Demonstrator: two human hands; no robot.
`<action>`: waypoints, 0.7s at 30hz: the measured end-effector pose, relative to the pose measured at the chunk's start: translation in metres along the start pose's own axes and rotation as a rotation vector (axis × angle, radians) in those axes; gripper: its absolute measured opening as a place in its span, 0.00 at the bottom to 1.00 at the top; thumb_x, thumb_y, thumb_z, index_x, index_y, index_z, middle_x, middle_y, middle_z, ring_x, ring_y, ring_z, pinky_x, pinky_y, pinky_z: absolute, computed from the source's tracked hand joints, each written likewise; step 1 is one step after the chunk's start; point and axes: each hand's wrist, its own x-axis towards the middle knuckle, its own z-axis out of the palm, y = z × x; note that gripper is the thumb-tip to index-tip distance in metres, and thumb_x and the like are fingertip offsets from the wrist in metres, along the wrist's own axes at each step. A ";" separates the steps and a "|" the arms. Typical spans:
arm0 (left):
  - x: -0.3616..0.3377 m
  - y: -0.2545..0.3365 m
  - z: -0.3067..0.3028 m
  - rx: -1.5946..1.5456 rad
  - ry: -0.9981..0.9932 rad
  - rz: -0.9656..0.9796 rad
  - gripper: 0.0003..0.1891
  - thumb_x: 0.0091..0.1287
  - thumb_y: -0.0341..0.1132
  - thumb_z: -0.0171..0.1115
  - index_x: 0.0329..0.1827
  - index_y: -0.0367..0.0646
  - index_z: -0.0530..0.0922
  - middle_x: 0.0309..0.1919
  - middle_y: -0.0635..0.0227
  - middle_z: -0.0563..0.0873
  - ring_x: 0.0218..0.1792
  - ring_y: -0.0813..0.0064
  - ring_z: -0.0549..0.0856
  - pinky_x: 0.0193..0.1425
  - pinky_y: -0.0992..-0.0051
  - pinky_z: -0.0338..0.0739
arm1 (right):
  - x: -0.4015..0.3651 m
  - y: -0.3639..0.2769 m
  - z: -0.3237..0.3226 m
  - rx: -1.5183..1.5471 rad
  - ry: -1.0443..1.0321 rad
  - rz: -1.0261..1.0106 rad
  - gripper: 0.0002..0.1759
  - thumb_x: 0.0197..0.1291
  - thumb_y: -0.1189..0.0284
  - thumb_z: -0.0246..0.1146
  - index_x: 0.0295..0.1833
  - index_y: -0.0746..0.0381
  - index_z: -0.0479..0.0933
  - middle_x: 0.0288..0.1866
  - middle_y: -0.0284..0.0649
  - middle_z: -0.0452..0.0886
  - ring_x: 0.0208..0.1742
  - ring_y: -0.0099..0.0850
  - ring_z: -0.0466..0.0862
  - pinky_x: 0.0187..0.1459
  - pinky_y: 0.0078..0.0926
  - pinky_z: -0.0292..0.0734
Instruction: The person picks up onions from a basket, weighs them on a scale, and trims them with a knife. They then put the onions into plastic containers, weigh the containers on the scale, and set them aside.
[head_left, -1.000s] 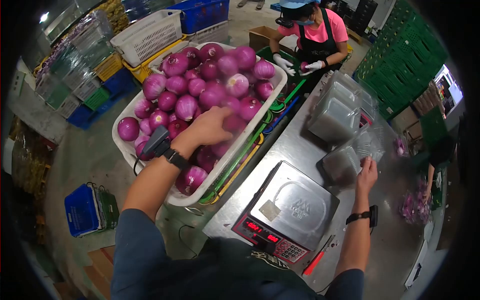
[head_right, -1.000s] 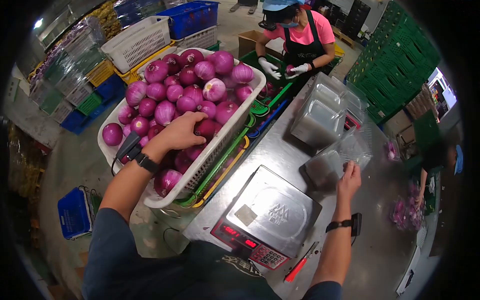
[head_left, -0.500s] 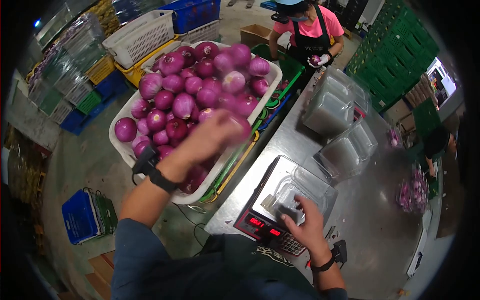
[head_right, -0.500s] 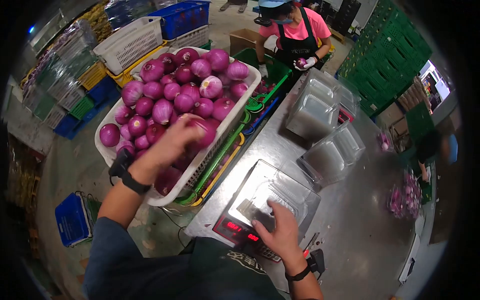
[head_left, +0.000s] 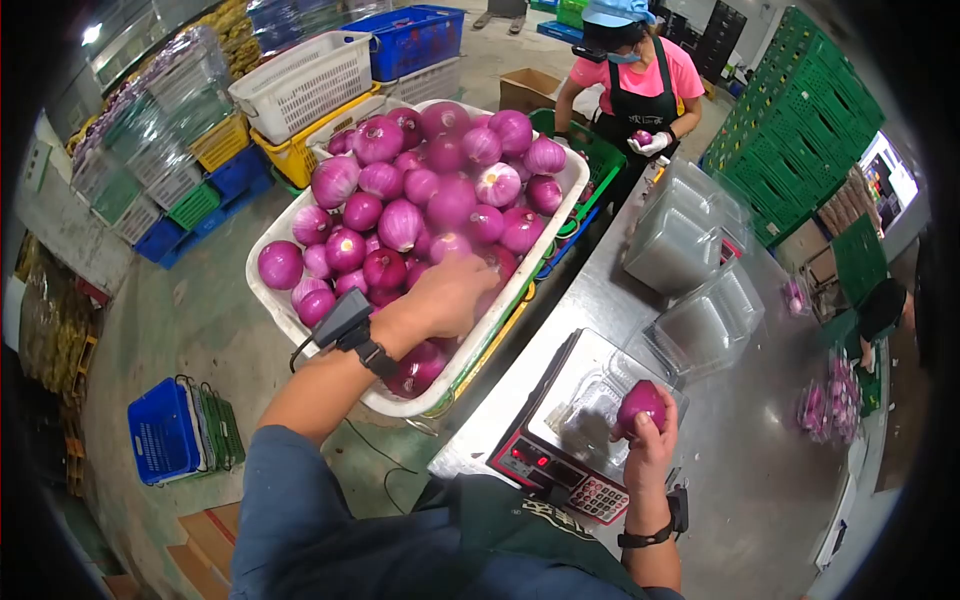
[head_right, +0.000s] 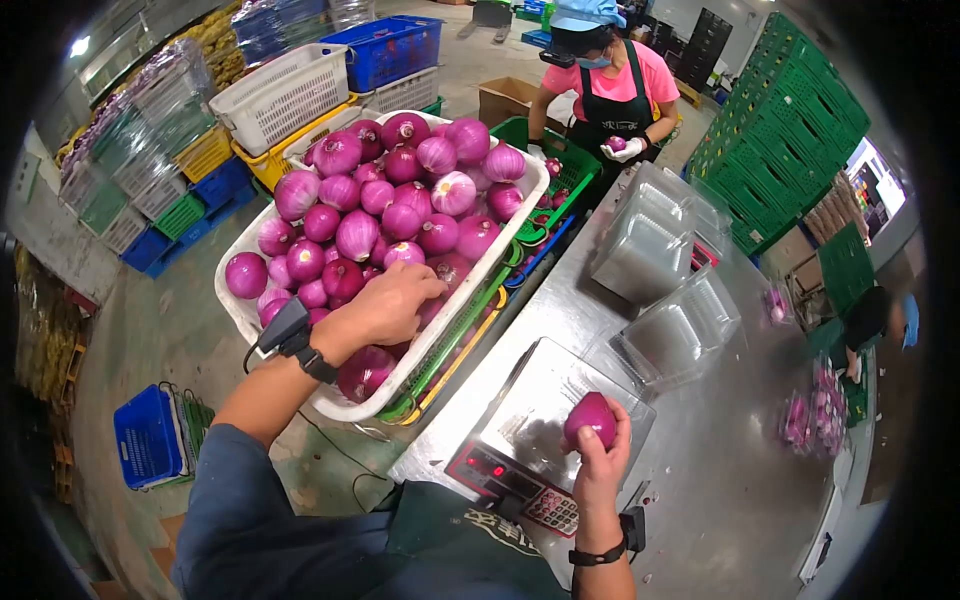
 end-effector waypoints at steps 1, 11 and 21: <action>0.004 -0.004 0.008 -0.002 -0.002 0.007 0.24 0.58 0.28 0.70 0.61 0.43 0.83 0.58 0.57 0.82 0.60 0.49 0.79 0.65 0.56 0.77 | -0.002 0.000 -0.003 -0.001 0.007 -0.001 0.34 0.61 0.62 0.71 0.70 0.62 0.70 0.53 0.42 0.81 0.45 0.31 0.85 0.38 0.30 0.85; 0.021 -0.055 -0.014 -0.817 -0.057 -0.255 0.25 0.55 0.31 0.74 0.58 0.43 0.82 0.48 0.62 0.88 0.46 0.68 0.89 0.44 0.67 0.86 | -0.010 0.008 -0.018 0.048 0.153 0.008 0.33 0.65 0.55 0.67 0.67 0.65 0.72 0.46 0.43 0.82 0.35 0.33 0.85 0.32 0.32 0.81; 0.061 -0.107 -0.104 -0.033 0.225 -0.413 0.10 0.67 0.34 0.65 0.49 0.43 0.84 0.38 0.62 0.90 0.42 0.65 0.90 0.46 0.62 0.84 | -0.011 0.017 -0.031 0.094 0.224 0.024 0.33 0.65 0.61 0.68 0.70 0.65 0.69 0.49 0.44 0.83 0.39 0.35 0.87 0.35 0.34 0.84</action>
